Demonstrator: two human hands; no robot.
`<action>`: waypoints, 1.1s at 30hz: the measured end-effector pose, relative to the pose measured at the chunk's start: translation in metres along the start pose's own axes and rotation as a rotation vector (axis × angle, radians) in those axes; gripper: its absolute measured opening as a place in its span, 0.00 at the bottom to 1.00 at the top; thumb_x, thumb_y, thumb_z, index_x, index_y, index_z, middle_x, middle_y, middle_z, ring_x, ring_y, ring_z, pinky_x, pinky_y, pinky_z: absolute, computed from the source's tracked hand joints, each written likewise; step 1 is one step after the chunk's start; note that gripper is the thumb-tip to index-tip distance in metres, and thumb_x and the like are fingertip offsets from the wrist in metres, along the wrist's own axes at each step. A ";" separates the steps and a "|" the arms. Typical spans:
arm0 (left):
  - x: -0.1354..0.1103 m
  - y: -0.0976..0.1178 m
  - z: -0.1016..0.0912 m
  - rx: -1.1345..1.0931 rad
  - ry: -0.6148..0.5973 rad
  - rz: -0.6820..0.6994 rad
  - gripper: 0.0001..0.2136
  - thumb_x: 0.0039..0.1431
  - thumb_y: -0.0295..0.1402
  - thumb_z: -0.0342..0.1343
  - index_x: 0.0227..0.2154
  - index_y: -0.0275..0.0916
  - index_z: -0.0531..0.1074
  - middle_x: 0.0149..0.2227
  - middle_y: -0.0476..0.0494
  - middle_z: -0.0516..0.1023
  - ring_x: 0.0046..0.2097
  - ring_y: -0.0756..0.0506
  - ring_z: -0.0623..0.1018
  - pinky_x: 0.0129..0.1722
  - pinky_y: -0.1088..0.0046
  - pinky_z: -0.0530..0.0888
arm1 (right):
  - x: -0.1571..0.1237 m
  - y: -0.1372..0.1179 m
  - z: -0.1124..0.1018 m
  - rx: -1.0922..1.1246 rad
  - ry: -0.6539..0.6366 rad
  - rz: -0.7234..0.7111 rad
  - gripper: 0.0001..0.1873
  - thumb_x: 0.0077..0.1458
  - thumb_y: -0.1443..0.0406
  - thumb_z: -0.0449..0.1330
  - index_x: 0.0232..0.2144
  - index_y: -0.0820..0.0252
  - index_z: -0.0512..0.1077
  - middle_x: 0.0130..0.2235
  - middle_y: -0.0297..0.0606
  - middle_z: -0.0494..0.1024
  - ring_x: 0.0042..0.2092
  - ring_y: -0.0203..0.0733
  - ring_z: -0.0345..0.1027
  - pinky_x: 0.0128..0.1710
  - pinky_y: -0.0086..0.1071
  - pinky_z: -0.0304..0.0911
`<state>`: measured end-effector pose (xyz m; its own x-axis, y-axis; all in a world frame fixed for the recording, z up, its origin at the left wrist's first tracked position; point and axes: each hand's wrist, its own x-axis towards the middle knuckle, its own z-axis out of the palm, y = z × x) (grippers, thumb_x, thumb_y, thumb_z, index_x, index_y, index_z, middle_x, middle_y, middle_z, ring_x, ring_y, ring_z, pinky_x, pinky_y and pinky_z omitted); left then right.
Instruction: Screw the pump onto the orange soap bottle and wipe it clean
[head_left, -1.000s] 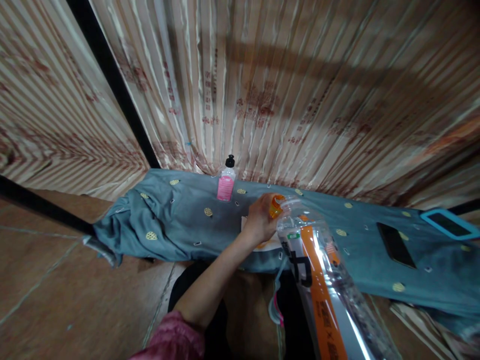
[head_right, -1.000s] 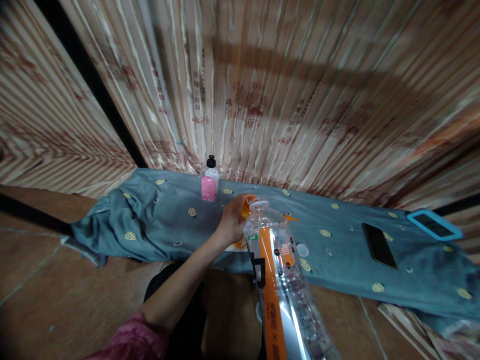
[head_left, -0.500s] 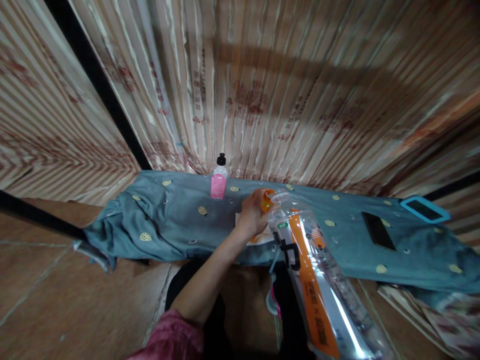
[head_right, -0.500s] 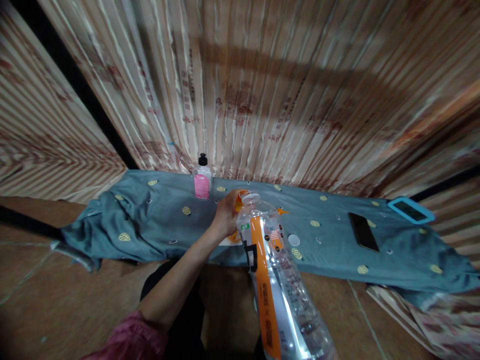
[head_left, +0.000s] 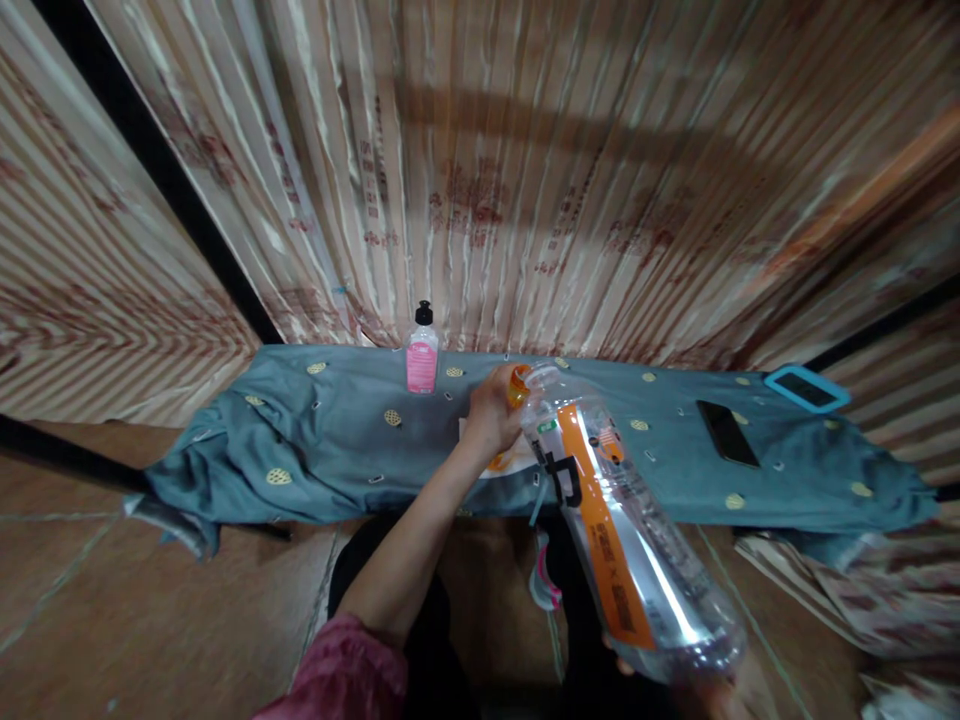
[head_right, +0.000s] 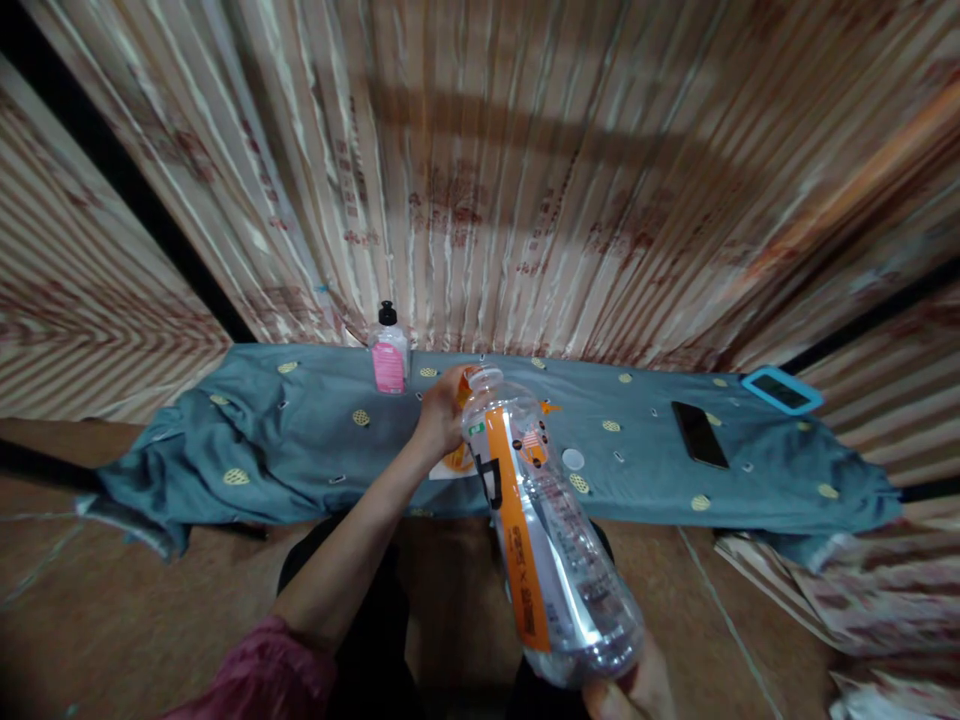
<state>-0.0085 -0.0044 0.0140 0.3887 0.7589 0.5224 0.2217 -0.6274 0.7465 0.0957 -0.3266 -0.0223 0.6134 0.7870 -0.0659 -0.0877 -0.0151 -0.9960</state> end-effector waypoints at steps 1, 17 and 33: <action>0.000 -0.001 0.001 0.003 0.006 0.004 0.11 0.59 0.34 0.60 0.43 0.38 0.74 0.44 0.41 0.82 0.47 0.40 0.80 0.48 0.63 0.76 | 0.000 0.002 -0.002 -0.008 0.011 0.017 0.36 0.44 0.40 0.68 0.52 0.50 0.75 0.40 0.43 0.84 0.34 0.55 0.79 0.35 0.45 0.74; -0.001 -0.008 0.007 0.017 0.073 0.097 0.13 0.62 0.39 0.60 0.45 0.37 0.73 0.44 0.39 0.81 0.46 0.40 0.80 0.47 0.64 0.76 | -0.002 -0.017 0.014 0.051 0.001 0.045 0.31 0.50 0.41 0.64 0.50 0.49 0.75 0.40 0.45 0.83 0.39 0.54 0.78 0.42 0.44 0.73; -0.003 -0.006 0.008 0.030 0.035 0.079 0.12 0.62 0.35 0.60 0.46 0.37 0.72 0.47 0.37 0.80 0.49 0.39 0.80 0.51 0.61 0.76 | -0.003 -0.008 0.013 0.105 -0.018 0.089 0.31 0.51 0.43 0.65 0.50 0.54 0.72 0.34 0.41 0.83 0.38 0.50 0.80 0.45 0.37 0.73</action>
<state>-0.0044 -0.0047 0.0048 0.3750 0.7121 0.5936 0.2181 -0.6901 0.6901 0.0841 -0.3207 -0.0135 0.5852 0.7967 -0.1512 -0.2228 -0.0213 -0.9746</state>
